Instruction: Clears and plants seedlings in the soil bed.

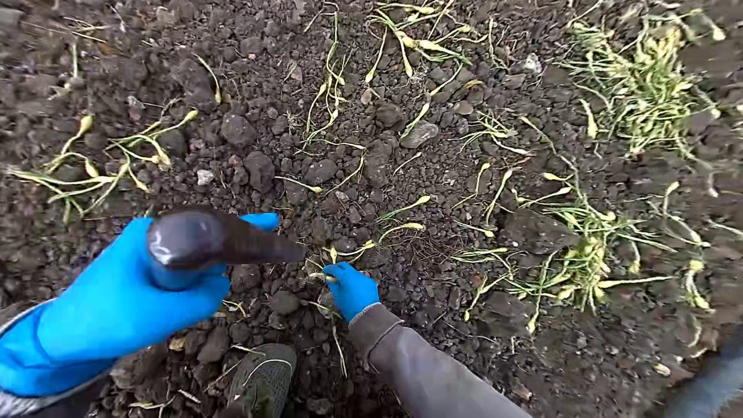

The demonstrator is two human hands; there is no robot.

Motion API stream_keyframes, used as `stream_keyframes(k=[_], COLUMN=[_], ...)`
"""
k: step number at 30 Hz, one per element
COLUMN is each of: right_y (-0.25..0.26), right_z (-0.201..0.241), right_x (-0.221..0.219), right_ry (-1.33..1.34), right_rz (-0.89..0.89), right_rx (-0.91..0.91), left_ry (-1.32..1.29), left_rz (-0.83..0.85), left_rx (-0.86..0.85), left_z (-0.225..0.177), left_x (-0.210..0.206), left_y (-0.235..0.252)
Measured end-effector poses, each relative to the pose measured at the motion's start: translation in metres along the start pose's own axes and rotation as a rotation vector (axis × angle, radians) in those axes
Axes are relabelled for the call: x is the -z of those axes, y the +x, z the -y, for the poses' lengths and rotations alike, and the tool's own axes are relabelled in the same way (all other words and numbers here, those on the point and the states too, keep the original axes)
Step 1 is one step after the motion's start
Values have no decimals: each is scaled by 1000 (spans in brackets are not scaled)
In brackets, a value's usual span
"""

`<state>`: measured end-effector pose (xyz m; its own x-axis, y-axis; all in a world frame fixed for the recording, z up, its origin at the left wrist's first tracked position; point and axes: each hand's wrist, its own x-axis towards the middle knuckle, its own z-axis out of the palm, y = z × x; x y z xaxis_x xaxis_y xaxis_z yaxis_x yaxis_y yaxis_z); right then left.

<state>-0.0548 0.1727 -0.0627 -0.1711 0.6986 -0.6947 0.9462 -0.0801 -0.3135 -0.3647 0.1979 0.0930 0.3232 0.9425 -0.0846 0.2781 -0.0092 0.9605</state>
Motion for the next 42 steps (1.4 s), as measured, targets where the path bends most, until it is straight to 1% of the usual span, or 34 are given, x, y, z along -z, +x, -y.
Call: stream_keyframes(k=[1,2,4,5,7,9,10,12,13,15,17,19,20,22,24,25,27,29,31,34,36,37,40,42], right_y=[-1,-1,1,3,12,26,35,46,48,47,40,30,26,21,19,19,19,18,18,17,16,16,15,17], right_z=[7,13,27,35,55,70,74,73,73,68,59,50,47,41,35,32,27,21,17,15,14,15,19,20], right_x=[4,9,18,22,24,9,-3,-26,-29,-27,-20,-11,-7,-1,2,3,1,-8,-13,-19,-20,-18,-15,-15], right_ry=[-11,-22,-70,-107,-197,-268,-278,-247,-247,-215,-189,-145,-118,-72,-57,-54,-30,22,87,133,134,131,141,159], right_rz=[-10,-33,-58,-42,14,85,97,50,87,102,51,-29,-58,-85,-70,-66,-117,-268,-359,-374,-355,-338,-346,-378], right_rx=[20,54,123,148,184,194,191,187,172,185,202,171,135,53,11,6,46,154,247,291,268,246,223,240], left_ry=[93,165,242,256,223,150,114,35,-12,-96,-76,-58,-88,-147,-153,-141,-125,-174,-239,-244,-230,-231,-237,-235], left_rz=[28,91,227,243,225,157,84,-42,-98,-177,-224,-223,-215,-232,-267,-297,-341,-322,-317,-370,-423,-440,-392,-324], left_rx=[152,263,444,499,547,556,550,540,534,512,484,468,477,515,480,468,487,525,555,524,473,483,577,605], left_z=[-1,6,43,61,75,69,61,47,44,58,89,113,113,97,81,78,91,111,111,87,80,85,109,104], left_x=[-14,-31,-64,-76,-81,-73,-67,-54,-49,-47,-56,-62,-58,-46,-38,-41,-59,-73,-70,-56,-62,-70,-87,-76], left_y=[9,18,26,24,13,-1,-5,-16,-22,-35,-46,-56,-56,-54,-56,-59,-66,-75,-74,-70,-75,-76,-81,-73])
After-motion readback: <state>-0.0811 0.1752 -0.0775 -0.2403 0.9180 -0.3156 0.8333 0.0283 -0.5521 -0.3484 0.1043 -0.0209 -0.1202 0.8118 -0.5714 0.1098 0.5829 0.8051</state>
